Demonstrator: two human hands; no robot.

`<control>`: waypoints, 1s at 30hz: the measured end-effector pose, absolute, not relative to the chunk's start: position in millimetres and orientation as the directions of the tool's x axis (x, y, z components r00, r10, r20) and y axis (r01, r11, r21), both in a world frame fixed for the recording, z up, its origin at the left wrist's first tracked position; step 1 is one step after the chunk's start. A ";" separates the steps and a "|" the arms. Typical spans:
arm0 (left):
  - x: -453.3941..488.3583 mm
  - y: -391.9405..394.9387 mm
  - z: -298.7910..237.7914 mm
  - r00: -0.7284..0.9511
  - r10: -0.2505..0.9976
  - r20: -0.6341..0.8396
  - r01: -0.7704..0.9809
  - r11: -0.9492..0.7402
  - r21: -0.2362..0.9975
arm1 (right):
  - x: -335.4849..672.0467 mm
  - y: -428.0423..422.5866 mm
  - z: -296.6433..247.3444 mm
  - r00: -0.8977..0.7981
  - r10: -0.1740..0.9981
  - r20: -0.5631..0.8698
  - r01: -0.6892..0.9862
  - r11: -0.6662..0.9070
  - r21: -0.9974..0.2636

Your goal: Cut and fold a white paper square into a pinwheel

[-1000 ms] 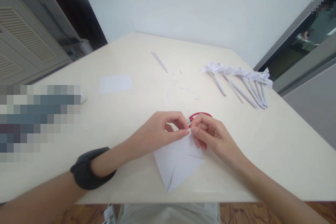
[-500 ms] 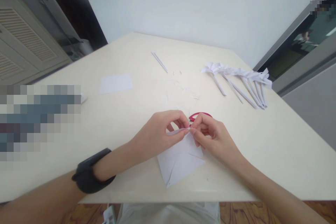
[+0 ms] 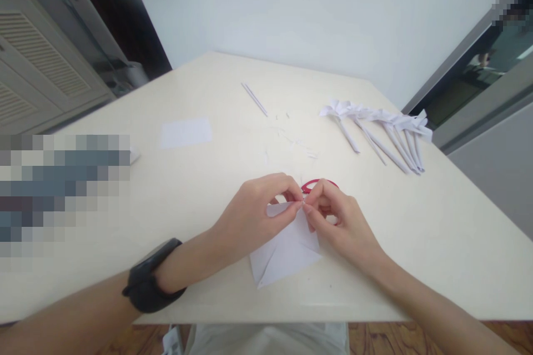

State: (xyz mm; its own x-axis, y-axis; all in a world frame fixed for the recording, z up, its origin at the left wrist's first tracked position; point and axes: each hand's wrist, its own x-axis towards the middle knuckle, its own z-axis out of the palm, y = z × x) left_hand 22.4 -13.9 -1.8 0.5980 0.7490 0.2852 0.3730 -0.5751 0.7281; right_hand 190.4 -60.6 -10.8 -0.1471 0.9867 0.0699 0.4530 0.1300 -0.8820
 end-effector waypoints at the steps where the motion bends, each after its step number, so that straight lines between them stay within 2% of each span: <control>1: 22.4 -14.3 -2.9 0.603 0.738 0.303 0.381 -0.600 0.704 | 190.1 -60.3 -11.1 -0.149 0.986 0.071 0.455 0.132 -0.881; 7: 22.7 -18.4 -12.1 0.658 0.638 0.400 0.426 -0.753 0.501 | 192.5 -58.3 -13.4 -0.137 0.990 0.041 0.426 0.097 -0.899; 9: 22.9 -19.0 -10.5 0.661 0.639 0.393 0.424 -0.750 0.508 | 193.7 -58.3 -13.7 -0.141 0.990 0.025 0.389 0.078 -0.918; 10: 22.7 -18.7 -8.0 0.652 0.657 0.379 0.410 -0.726 0.552 | 194.1 -58.4 -13.6 -0.149 0.989 0.021 0.357 0.073 -0.931; 12: 21.9 -16.7 -0.5 0.625 0.717 0.310 0.358 -0.616 0.702 | 194.6 -58.9 -12.6 -0.180 0.984 0.018 0.266 0.066 -0.962; 14: 20.2 -12.8 7.2 0.641 0.753 0.149 0.281 -0.411 0.867 | 194.9 -59.1 -10.6 -0.219 0.975 0.026 0.160 0.062 -0.985; 17: 17.6 -6.6 12.0 0.676 0.736 -0.024 0.184 -0.137 0.973 | 195.9 -58.6 -7.8 -0.238 0.970 0.051 0.054 0.066 -0.996; 23: 16.0 -3.9 7.1 0.767 0.614 -0.187 0.034 0.252 0.967 | 198.6 -59.2 -5.5 -0.248 0.961 0.123 0.050 0.140 -0.989; 30: 15.0 -5.0 14.4 0.750 0.580 -0.319 0.084 0.396 0.915 | 199.1 -63.2 -5.9 -0.274 0.936 0.221 0.253 0.291 -0.923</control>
State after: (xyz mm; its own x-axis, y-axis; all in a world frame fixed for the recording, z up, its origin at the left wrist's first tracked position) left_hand 15.0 -5.0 14.4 0.7497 0.5797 -0.3192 0.0835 0.3957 0.9146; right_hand 199.1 -63.2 -5.9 -0.2743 0.9360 0.2205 0.2530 0.2915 -0.9225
